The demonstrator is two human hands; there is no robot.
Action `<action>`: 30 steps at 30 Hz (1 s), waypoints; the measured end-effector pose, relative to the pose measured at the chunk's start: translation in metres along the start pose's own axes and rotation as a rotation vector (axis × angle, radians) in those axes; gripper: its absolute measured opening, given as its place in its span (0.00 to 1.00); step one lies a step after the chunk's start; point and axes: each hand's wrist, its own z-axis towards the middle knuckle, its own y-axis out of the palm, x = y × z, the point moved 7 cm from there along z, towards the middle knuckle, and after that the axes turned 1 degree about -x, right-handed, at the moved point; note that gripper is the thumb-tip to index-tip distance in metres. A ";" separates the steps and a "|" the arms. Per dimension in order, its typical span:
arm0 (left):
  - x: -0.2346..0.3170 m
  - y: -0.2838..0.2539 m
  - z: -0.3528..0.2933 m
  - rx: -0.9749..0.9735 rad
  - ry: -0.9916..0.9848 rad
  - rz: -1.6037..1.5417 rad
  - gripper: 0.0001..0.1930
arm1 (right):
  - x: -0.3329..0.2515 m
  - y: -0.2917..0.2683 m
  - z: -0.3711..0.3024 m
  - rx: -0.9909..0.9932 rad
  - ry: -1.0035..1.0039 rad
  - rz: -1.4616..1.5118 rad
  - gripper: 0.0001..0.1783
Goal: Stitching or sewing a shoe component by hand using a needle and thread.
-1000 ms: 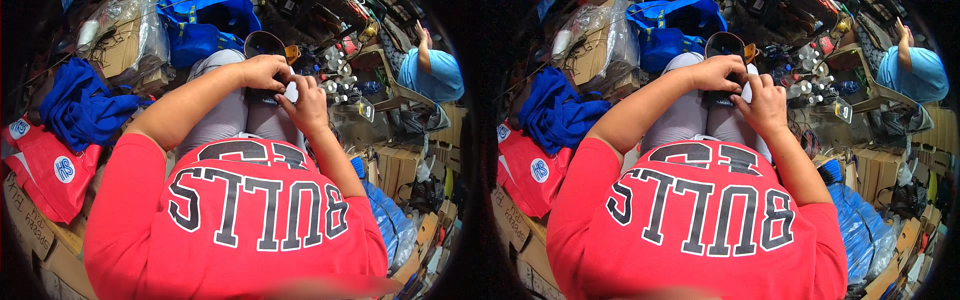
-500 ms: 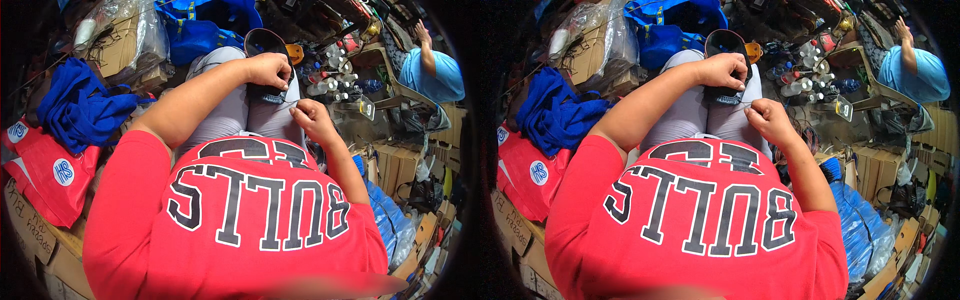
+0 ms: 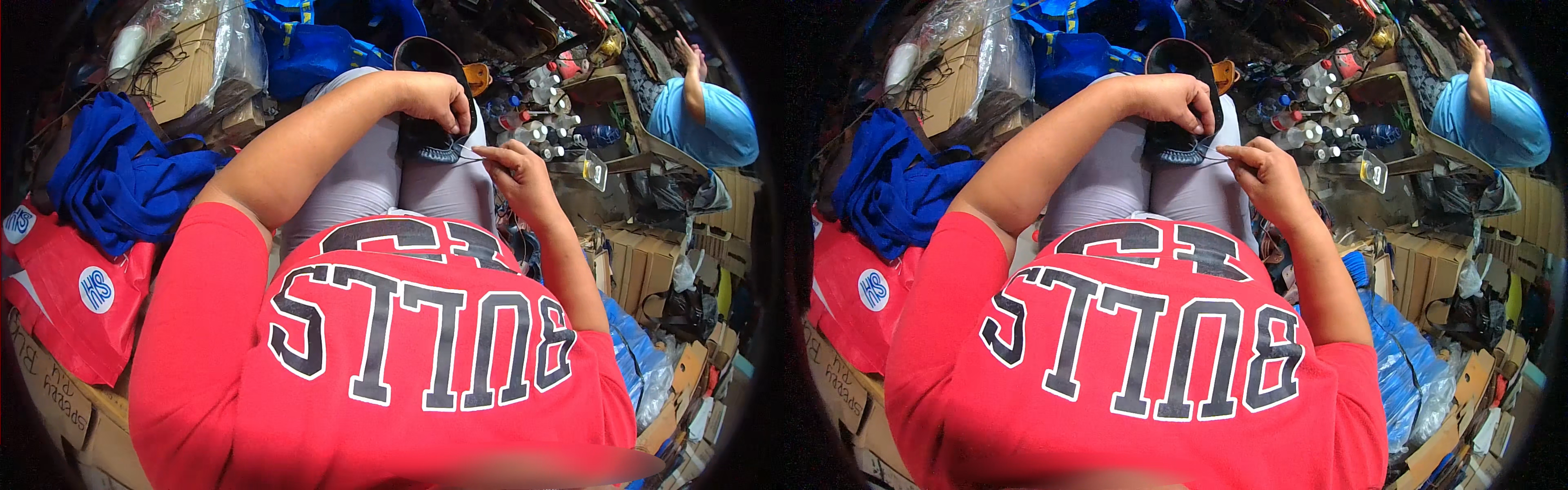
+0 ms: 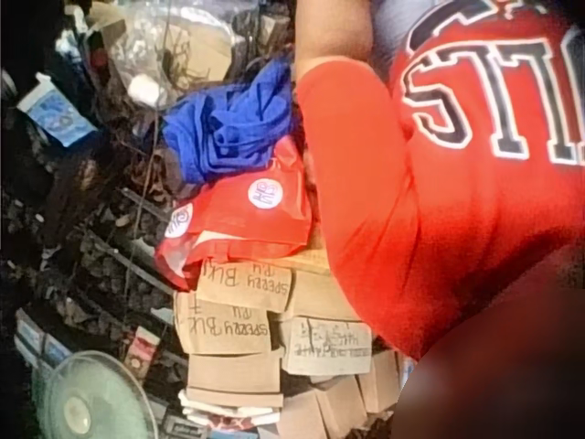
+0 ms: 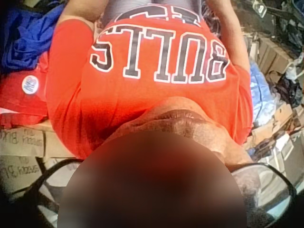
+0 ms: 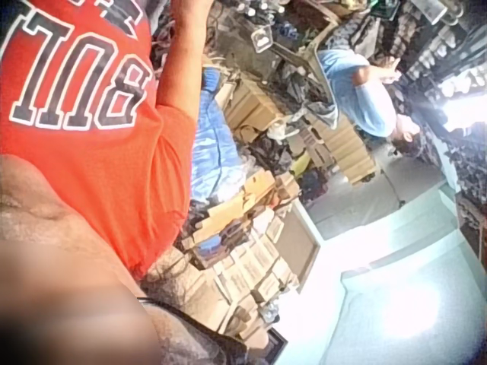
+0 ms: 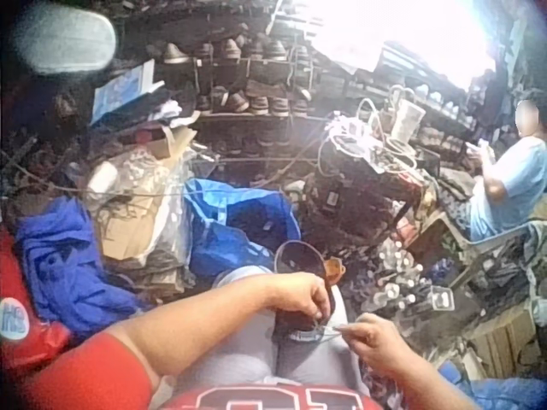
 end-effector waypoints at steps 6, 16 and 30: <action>-0.001 0.000 -0.001 0.000 -0.008 0.006 0.11 | -0.001 -0.001 0.005 -0.023 0.027 -0.052 0.12; -0.003 0.001 0.002 0.001 0.030 0.010 0.10 | 0.006 0.001 0.021 -0.090 -0.018 -0.021 0.12; 0.007 0.002 -0.007 -0.048 0.090 0.138 0.14 | 0.041 0.022 0.025 -0.182 0.096 0.317 0.14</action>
